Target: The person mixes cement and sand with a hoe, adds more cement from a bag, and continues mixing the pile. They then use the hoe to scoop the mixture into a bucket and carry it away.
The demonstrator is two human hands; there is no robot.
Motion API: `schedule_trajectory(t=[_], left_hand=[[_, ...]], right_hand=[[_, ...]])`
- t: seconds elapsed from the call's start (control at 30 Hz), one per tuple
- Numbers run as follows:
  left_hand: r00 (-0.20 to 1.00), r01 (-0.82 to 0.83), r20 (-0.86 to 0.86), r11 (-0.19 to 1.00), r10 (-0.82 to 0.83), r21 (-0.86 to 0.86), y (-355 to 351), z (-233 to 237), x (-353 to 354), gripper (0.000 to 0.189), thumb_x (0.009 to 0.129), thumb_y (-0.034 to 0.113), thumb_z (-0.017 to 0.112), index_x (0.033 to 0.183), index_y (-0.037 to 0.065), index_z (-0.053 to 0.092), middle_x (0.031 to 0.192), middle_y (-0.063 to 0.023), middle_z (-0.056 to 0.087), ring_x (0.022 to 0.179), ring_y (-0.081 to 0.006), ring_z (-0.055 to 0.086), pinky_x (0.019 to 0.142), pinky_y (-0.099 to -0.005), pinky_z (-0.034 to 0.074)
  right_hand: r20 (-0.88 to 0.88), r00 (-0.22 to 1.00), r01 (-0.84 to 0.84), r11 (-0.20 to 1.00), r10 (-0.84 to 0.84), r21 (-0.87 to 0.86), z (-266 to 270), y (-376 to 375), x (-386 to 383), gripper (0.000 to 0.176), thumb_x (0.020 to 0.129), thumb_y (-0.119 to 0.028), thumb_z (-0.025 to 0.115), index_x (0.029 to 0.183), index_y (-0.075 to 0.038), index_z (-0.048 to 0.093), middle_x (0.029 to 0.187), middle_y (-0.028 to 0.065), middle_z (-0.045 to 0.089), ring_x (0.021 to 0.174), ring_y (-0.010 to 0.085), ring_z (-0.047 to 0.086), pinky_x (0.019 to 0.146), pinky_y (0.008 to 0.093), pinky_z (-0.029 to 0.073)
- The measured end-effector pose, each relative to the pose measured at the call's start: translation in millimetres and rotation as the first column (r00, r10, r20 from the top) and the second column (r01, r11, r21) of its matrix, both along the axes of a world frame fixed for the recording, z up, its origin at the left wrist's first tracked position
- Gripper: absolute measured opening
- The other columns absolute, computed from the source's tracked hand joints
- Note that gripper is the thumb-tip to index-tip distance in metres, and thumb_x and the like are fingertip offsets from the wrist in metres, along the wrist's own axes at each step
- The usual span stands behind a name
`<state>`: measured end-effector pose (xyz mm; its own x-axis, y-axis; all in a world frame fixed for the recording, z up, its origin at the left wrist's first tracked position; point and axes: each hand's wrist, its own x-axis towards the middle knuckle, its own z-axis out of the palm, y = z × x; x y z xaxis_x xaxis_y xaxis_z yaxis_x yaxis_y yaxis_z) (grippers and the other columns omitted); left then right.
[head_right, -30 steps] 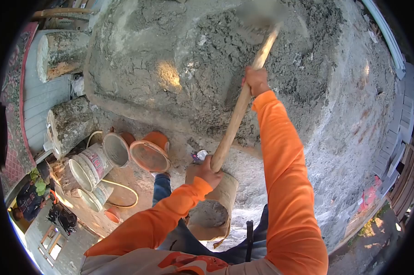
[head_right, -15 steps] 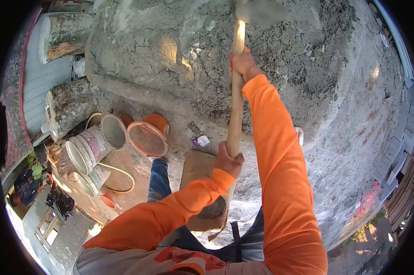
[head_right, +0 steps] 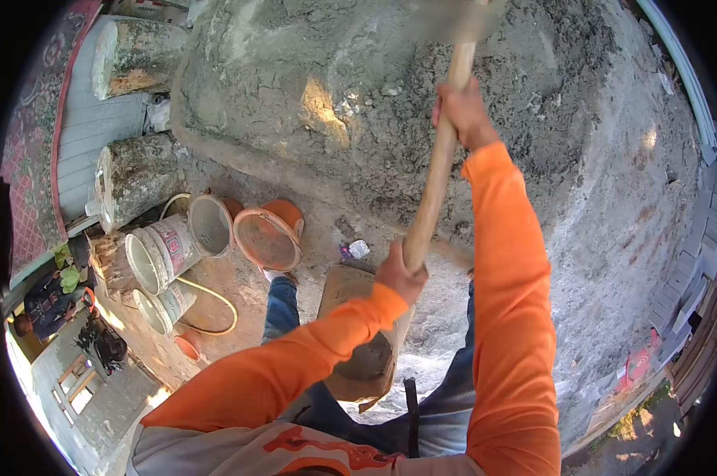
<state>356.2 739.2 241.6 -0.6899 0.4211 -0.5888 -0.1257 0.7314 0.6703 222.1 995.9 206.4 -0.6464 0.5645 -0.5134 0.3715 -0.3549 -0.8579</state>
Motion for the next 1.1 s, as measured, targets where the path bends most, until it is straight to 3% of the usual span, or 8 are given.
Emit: schedule_trajectory(t=[0.1,0.2,0.3,0.57,0.73,0.87,1.07,1.1], left_hand=[[0.988,-0.083,-0.131,0.996,0.078,-0.032,45.1,2.4,-45.3,0.046,0.074,0.020,0.063,0.112,0.007,0.041,0.081,-0.0228,0.060,0.076,-0.0398,0.060,0.066,-0.0435,0.047],[0.939,-0.272,0.215,0.962,0.269,-0.016,78.7,25.4,-7.5,0.052,0.076,0.024,0.063,0.112,0.001,0.034,0.093,-0.0297,0.056,0.086,-0.0442,0.056,0.073,-0.0443,0.046],[0.784,-0.447,0.445,0.891,0.432,-0.077,83.1,32.1,88.3,0.059,0.074,0.026,0.067,0.113,0.000,0.032,0.100,-0.0272,0.054,0.090,-0.0388,0.057,0.075,-0.0415,0.046],[0.701,-0.067,0.685,0.938,-0.197,0.339,109.7,147.8,295.5,0.055,0.069,0.027,0.075,0.105,-0.001,0.044,0.093,-0.0125,0.057,0.090,-0.0224,0.054,0.079,-0.0347,0.044],[0.770,0.002,0.631,0.988,-0.101,0.156,108.3,96.0,174.9,0.061,0.063,0.015,0.069,0.114,0.004,0.036,0.093,-0.0217,0.054,0.086,-0.0337,0.057,0.076,-0.0414,0.045],[0.995,-0.036,0.099,0.988,0.021,0.153,137.3,-29.6,20.7,0.036,0.063,0.013,0.066,0.092,0.003,0.047,0.066,-0.0101,0.054,0.051,-0.0222,0.054,0.047,-0.0362,0.046],[0.774,-0.194,0.613,0.981,0.156,-0.005,44.8,-20.7,-16.2,0.022,0.074,0.016,0.063,0.089,0.004,0.051,0.057,-0.0027,0.048,0.038,-0.0114,0.044,0.034,-0.0283,0.035],[0.728,-0.228,0.655,0.972,0.202,-0.047,7.4,-15.3,2.8,0.023,0.075,0.016,0.063,0.090,0.004,0.051,0.057,-0.0024,0.048,0.039,-0.0115,0.044,0.034,-0.0283,0.035]], right_hand=[[0.013,0.999,-0.044,0.990,0.046,-0.132,-42.9,32.5,-84.9,0.018,0.084,-0.012,0.052,0.093,-0.004,0.039,0.065,0.0050,0.047,0.050,0.0142,0.047,0.043,0.0302,0.045],[0.121,0.883,-0.419,0.878,0.453,-0.230,-69.3,17.7,-64.5,0.018,0.084,-0.012,0.052,0.096,-0.005,0.040,0.066,0.0043,0.047,0.051,0.0134,0.047,0.042,0.0295,0.044],[0.110,0.905,-0.340,0.853,0.412,-0.397,-57.5,-7.7,23.5,0.024,0.084,-0.012,0.052,0.103,-0.008,0.040,0.067,0.0036,0.046,0.050,0.0124,0.046,0.042,0.0285,0.043],[0.296,0.875,-0.313,0.915,0.382,-0.255,103.6,40.8,218.1,0.053,0.079,-0.007,0.053,0.128,-0.005,0.033,0.064,0.0050,0.047,0.044,0.0135,0.047,0.036,0.0285,0.042],[0.231,0.969,-0.089,0.996,0.087,-0.004,87.7,75.7,166.1,0.035,0.080,-0.009,0.051,0.114,-0.007,0.040,0.063,0.0041,0.047,0.043,0.0126,0.046,0.035,0.0276,0.041],[0.117,0.986,0.101,0.984,-0.119,0.149,1.3,128.6,32.9,0.033,0.081,-0.010,0.054,0.106,-0.001,0.035,0.061,0.0070,0.046,0.045,0.0162,0.048,0.039,0.0322,0.044],[0.573,0.819,-0.044,0.990,-0.043,0.136,-84.0,38.2,15.4,0.041,0.080,-0.013,0.052,0.109,0.005,0.030,0.067,0.0130,0.052,0.049,0.0216,0.054,0.042,0.0370,0.046],[0.632,0.773,-0.083,0.979,-0.054,0.185,-97.9,4.3,35.8,0.055,0.077,-0.023,0.054,0.116,0.008,0.030,0.089,0.0237,0.061,0.072,0.0314,0.064,0.065,0.0387,0.052]])
